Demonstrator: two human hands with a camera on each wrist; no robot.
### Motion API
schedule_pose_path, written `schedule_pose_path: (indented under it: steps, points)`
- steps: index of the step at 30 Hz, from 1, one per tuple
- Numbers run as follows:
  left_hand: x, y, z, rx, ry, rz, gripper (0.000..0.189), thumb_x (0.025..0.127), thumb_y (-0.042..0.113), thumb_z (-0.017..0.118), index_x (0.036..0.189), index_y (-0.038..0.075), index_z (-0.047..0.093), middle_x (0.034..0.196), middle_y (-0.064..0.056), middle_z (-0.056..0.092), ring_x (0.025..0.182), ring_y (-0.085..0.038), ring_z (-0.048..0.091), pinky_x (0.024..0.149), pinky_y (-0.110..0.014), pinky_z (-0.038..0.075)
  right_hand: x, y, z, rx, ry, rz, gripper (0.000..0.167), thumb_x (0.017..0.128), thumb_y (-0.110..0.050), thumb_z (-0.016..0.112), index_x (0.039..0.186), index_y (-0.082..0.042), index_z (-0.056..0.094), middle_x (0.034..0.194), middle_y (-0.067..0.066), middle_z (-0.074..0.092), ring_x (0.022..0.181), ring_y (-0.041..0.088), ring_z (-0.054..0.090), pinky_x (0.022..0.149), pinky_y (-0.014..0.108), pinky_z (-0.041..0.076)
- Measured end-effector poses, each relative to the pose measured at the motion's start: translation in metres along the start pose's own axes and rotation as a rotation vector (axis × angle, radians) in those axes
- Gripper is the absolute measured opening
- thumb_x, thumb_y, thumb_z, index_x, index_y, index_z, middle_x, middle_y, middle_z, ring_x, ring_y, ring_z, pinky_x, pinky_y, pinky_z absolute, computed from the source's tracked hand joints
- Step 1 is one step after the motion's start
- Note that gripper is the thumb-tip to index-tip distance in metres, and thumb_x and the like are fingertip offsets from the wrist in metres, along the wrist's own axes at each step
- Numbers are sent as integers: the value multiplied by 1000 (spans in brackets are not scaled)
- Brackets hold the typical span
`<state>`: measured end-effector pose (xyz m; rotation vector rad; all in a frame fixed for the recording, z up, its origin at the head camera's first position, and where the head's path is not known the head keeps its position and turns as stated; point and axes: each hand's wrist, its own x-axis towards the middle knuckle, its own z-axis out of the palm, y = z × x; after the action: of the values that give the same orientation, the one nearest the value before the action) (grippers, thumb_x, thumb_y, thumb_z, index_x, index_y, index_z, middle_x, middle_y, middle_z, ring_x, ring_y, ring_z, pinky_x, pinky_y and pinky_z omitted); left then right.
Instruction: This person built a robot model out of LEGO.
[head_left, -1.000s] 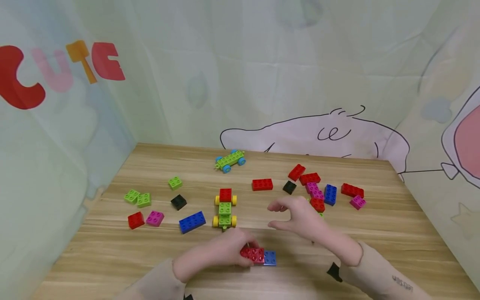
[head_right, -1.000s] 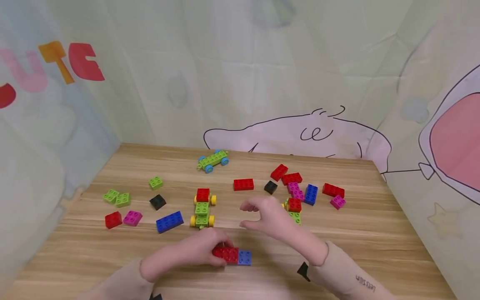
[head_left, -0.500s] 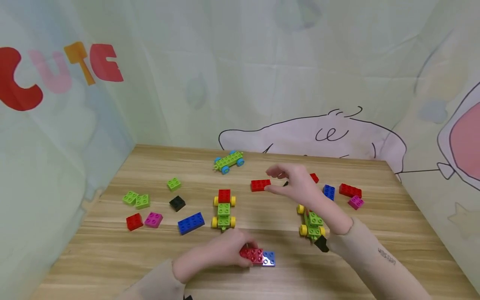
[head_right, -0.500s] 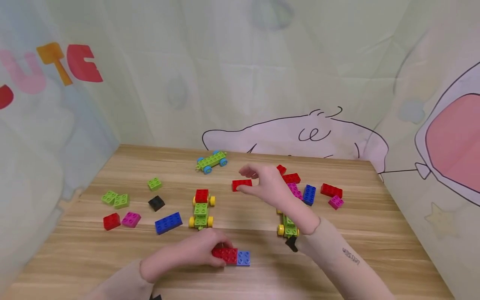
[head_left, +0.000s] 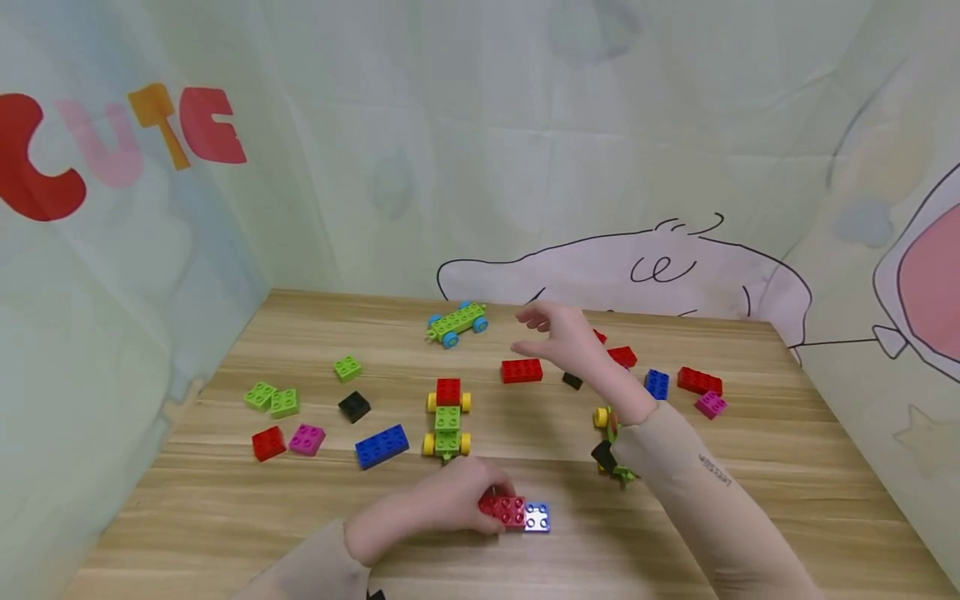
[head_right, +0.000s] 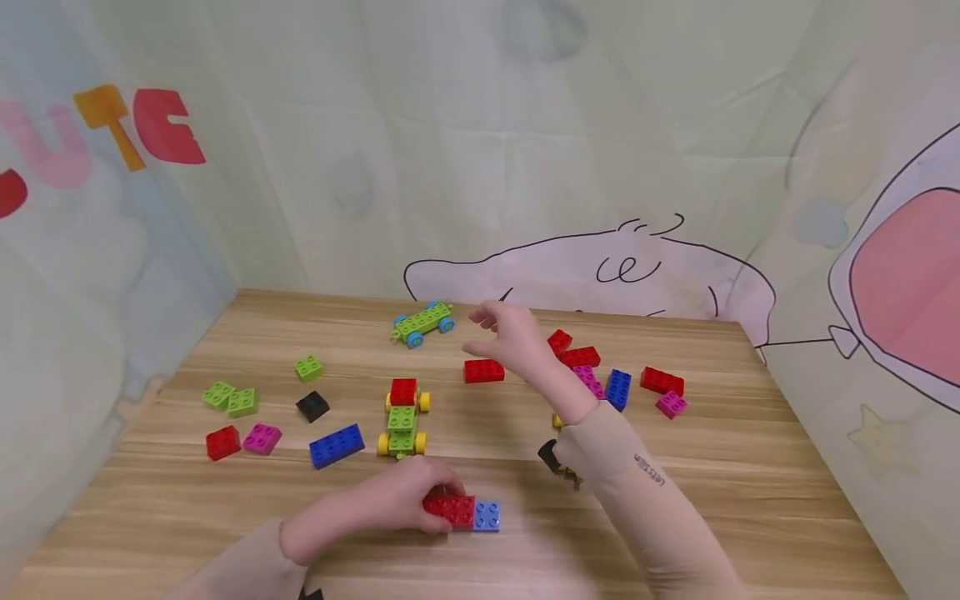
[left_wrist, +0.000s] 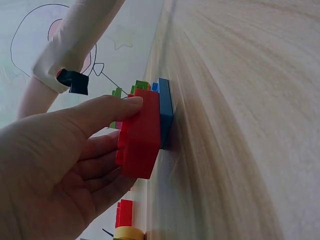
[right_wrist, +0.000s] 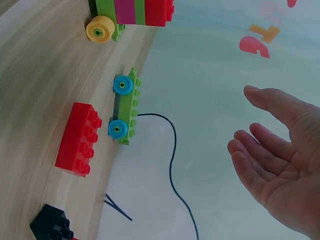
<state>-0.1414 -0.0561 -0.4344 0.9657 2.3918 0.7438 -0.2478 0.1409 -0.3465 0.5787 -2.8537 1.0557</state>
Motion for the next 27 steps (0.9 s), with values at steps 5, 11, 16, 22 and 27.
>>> schedule_pose_path:
  steps: [5,11,16,22,27]
  points:
    - [-1,0,-1,-6,-1,1,32,80,24,81,109,13,71,92,12,65,76,2,52,69,-15,46,15,8,10,10,-36,16,44,84,-17,77,123,-2,61,123,15,65,113,32,60,99,42,51]
    - [0,-2,0,-7,1,5,33,80,25,80,110,14,71,93,13,66,76,3,52,69,-15,46,23,22,22,35,-53,48,53,84,-17,77,130,0,57,131,18,60,119,33,57,103,45,48]
    - [0,-3,0,-9,4,9,34,80,25,81,110,14,71,93,12,67,77,3,52,69,-15,46,23,30,32,58,-51,74,56,83,-16,78,132,0,55,133,18,59,121,33,56,104,46,47]
    - [0,-3,0,-20,0,2,34,80,26,81,110,14,71,95,12,68,77,3,53,70,-15,47,21,31,44,75,-59,137,57,84,-16,77,133,-1,54,134,17,59,122,33,56,104,45,47]
    - [0,-3,0,-18,0,4,34,80,26,81,110,14,71,95,11,68,77,3,53,70,-15,47,18,35,52,68,-51,147,56,83,-15,78,132,1,56,132,18,60,121,33,57,103,43,48]
